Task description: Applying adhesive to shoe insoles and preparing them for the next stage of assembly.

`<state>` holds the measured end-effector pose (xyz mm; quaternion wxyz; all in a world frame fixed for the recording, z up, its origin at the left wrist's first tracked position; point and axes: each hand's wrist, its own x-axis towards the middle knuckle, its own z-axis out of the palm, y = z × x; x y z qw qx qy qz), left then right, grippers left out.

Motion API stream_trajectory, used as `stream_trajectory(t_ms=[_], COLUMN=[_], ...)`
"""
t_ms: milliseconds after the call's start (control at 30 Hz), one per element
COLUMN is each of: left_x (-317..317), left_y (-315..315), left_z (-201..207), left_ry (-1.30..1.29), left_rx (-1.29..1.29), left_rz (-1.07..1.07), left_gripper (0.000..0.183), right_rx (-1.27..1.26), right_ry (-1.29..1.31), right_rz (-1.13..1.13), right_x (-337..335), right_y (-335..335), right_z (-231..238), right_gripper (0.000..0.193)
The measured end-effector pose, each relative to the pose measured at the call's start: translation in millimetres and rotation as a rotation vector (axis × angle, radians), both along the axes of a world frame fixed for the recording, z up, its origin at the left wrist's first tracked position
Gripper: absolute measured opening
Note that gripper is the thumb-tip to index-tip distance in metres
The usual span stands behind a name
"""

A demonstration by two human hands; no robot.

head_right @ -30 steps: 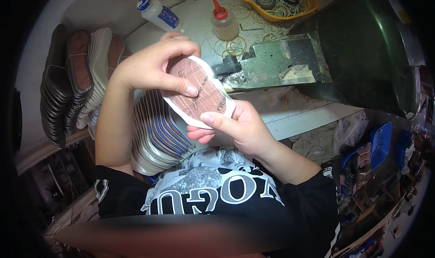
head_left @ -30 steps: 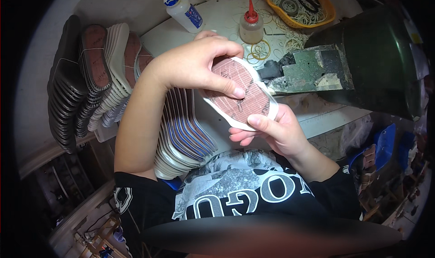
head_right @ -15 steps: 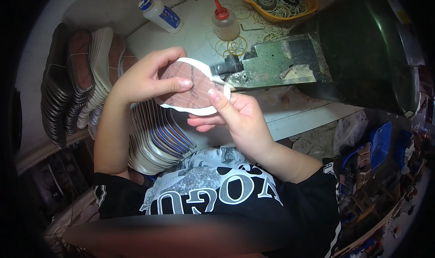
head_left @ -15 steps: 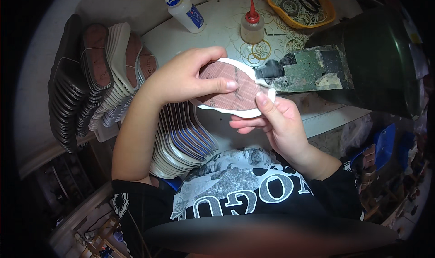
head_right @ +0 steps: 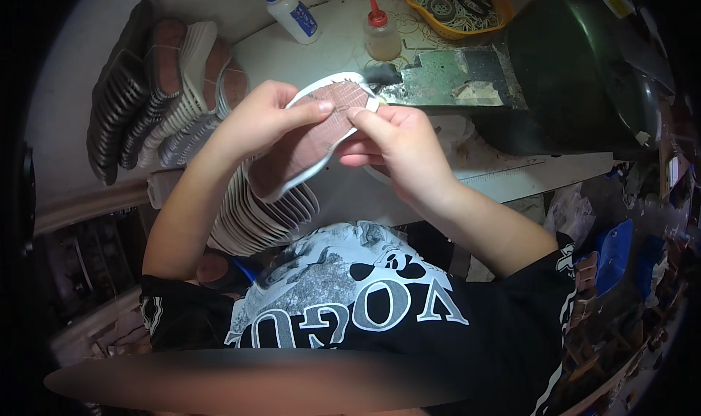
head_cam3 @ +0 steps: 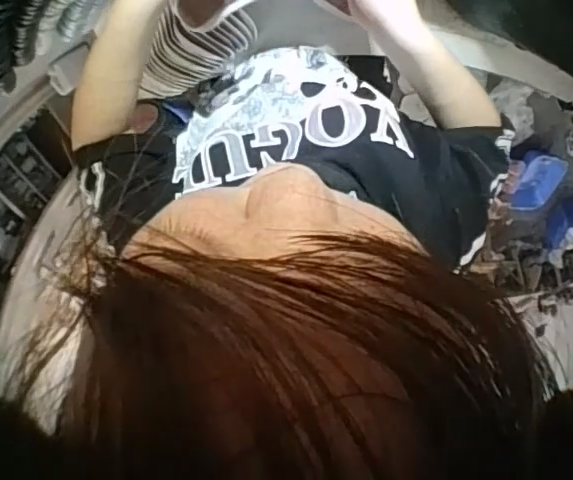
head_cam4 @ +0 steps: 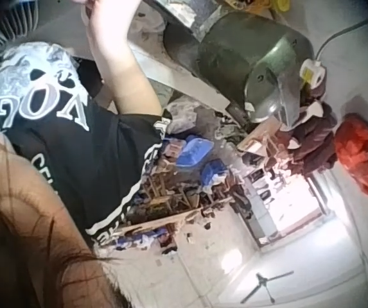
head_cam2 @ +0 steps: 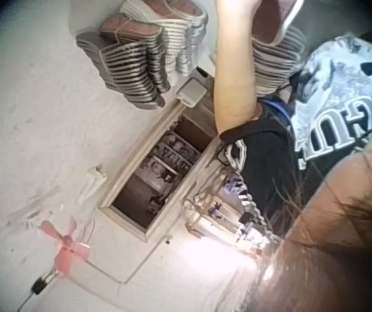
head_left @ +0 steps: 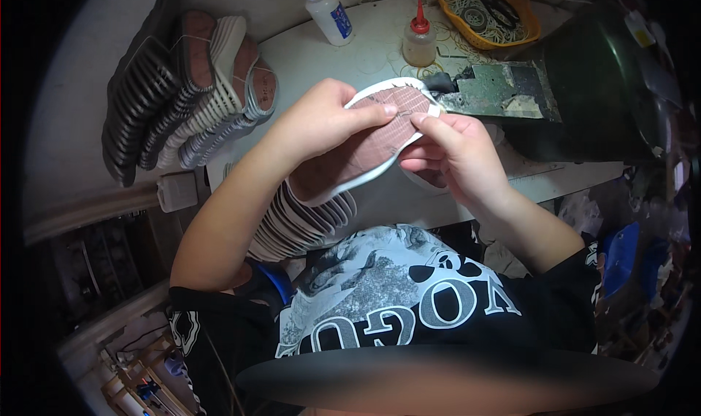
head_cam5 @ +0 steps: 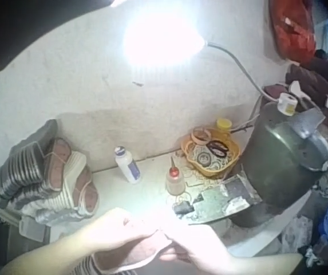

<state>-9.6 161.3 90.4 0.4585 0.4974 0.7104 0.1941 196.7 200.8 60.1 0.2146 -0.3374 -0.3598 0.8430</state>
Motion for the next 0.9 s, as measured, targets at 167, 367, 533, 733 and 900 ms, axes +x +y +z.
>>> stream_trajectory(t_ms=[167,367,533,733,900], left_x=[12,30,33,35,29], left_y=[-5,-13,-23,-25,-17], left_z=[3,10,6,1,4], left_ry=[-0.099,-0.212,-0.393,-0.395,-0.341], left_rx=[-0.095,-0.188,-0.15,-0.086,-0.055], left_rz=[0.076,0.202,0.193,0.348,0.344], left_gripper=[0.058,0.066,0.053,0.048,0.048], right_rx=[0.167,0.157,0.246,0.198,-0.057], right_ry=[0.044,0.15,0.046,0.019,-0.05], right_rz=[0.113,0.106,0.113,0.303,0.472], right_x=[2,17,17,31,52], right_y=[-10,-3,15,-6,-46], right_z=[4,0,-13,-25,-38], right_gripper=[0.023,0.024,0.025,0.033,0.029])
